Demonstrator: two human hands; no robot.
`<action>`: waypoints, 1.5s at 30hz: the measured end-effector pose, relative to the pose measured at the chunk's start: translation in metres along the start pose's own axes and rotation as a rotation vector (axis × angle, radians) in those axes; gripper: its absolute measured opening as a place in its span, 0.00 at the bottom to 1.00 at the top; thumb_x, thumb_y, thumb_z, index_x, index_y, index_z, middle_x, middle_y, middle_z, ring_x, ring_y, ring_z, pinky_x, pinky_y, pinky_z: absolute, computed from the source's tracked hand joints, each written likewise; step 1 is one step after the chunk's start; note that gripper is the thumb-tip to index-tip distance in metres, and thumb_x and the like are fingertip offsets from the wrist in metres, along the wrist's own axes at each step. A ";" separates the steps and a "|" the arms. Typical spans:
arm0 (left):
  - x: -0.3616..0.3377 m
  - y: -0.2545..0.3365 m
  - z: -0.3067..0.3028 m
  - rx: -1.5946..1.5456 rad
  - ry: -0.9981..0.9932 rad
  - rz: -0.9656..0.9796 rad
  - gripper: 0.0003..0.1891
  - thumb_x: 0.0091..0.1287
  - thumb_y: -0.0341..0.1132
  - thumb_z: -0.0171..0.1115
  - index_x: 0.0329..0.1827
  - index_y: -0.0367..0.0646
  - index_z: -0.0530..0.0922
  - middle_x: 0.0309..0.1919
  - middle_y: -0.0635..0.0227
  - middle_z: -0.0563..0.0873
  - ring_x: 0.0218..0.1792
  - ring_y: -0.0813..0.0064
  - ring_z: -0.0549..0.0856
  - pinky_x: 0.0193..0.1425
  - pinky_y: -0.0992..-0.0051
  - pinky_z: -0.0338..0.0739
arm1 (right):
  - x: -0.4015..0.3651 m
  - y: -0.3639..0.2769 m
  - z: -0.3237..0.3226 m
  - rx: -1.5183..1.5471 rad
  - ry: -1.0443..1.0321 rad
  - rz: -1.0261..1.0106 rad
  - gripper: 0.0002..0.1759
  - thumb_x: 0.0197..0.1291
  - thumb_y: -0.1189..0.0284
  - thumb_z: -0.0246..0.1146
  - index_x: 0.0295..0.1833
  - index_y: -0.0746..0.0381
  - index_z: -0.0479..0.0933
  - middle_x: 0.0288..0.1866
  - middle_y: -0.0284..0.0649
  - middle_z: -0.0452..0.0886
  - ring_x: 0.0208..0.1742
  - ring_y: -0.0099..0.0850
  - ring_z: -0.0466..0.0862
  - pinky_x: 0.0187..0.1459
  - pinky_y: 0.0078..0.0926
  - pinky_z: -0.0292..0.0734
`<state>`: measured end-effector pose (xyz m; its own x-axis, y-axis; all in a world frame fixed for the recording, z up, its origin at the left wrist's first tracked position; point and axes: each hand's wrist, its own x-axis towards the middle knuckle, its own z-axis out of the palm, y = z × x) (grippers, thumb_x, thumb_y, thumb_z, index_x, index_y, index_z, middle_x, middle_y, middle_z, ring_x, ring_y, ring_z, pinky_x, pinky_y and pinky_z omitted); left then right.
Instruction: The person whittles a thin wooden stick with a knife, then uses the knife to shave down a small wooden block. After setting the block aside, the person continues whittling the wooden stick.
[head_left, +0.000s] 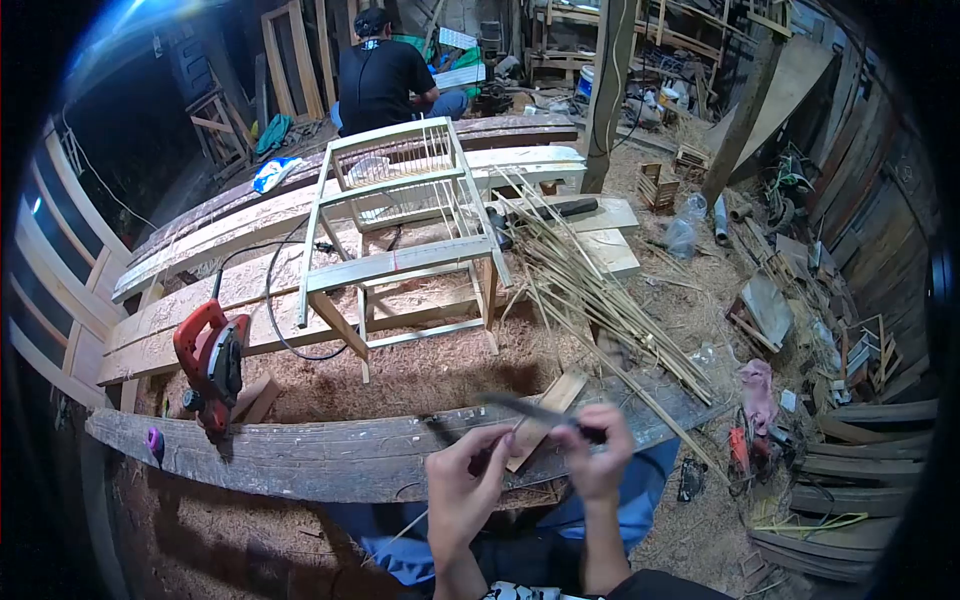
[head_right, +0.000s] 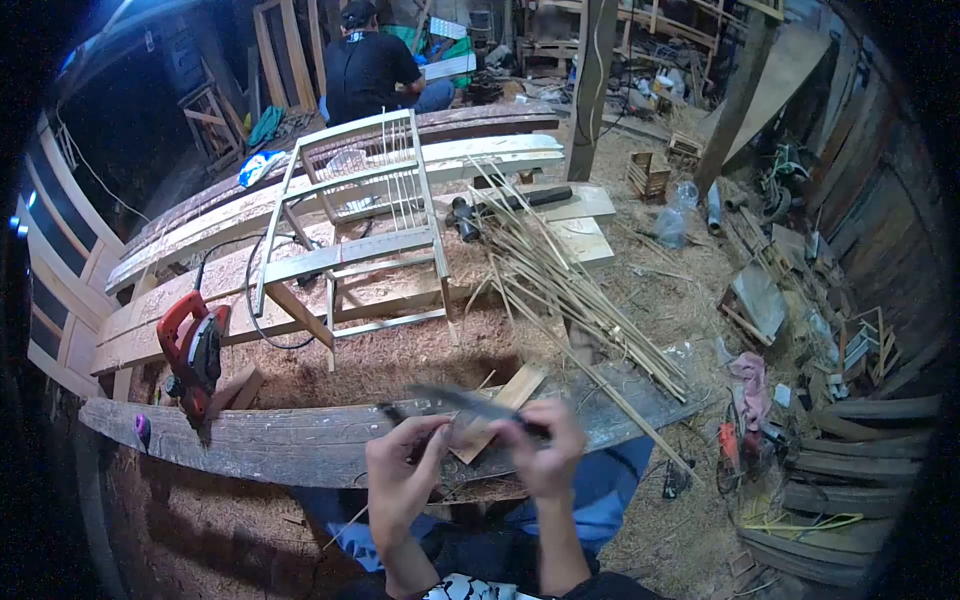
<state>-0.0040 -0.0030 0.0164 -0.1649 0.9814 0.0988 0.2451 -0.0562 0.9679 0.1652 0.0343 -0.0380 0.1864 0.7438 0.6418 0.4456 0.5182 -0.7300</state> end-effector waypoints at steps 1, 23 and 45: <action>0.000 0.002 -0.002 -0.052 0.034 -0.026 0.07 0.68 0.25 0.65 0.47 0.33 0.85 0.29 0.64 0.90 0.29 0.86 0.84 0.33 0.82 0.77 | 0.003 0.011 -0.008 -0.083 0.084 0.041 0.24 0.49 0.59 0.81 0.35 0.63 0.75 0.34 0.42 0.82 0.33 0.34 0.83 0.36 0.28 0.77; 0.002 0.006 0.002 -0.095 -0.064 -0.038 0.08 0.71 0.24 0.62 0.49 0.31 0.85 0.30 0.67 0.89 0.31 0.86 0.82 0.36 0.81 0.77 | 0.000 -0.005 -0.020 0.042 0.038 0.096 0.25 0.51 0.56 0.79 0.35 0.62 0.75 0.34 0.40 0.81 0.34 0.31 0.83 0.36 0.27 0.77; 0.000 0.004 0.014 0.039 -0.154 0.018 0.07 0.71 0.27 0.62 0.40 0.30 0.81 0.25 0.55 0.83 0.23 0.77 0.77 0.28 0.73 0.70 | 0.007 -0.001 -0.021 0.034 -0.066 -0.030 0.24 0.41 0.62 0.84 0.33 0.62 0.77 0.31 0.43 0.84 0.32 0.37 0.86 0.35 0.29 0.80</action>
<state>0.0106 -0.0005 0.0171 -0.0123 0.9970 0.0764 0.2846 -0.0697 0.9561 0.1841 0.0296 -0.0279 0.1143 0.7533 0.6477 0.4199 0.5543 -0.7186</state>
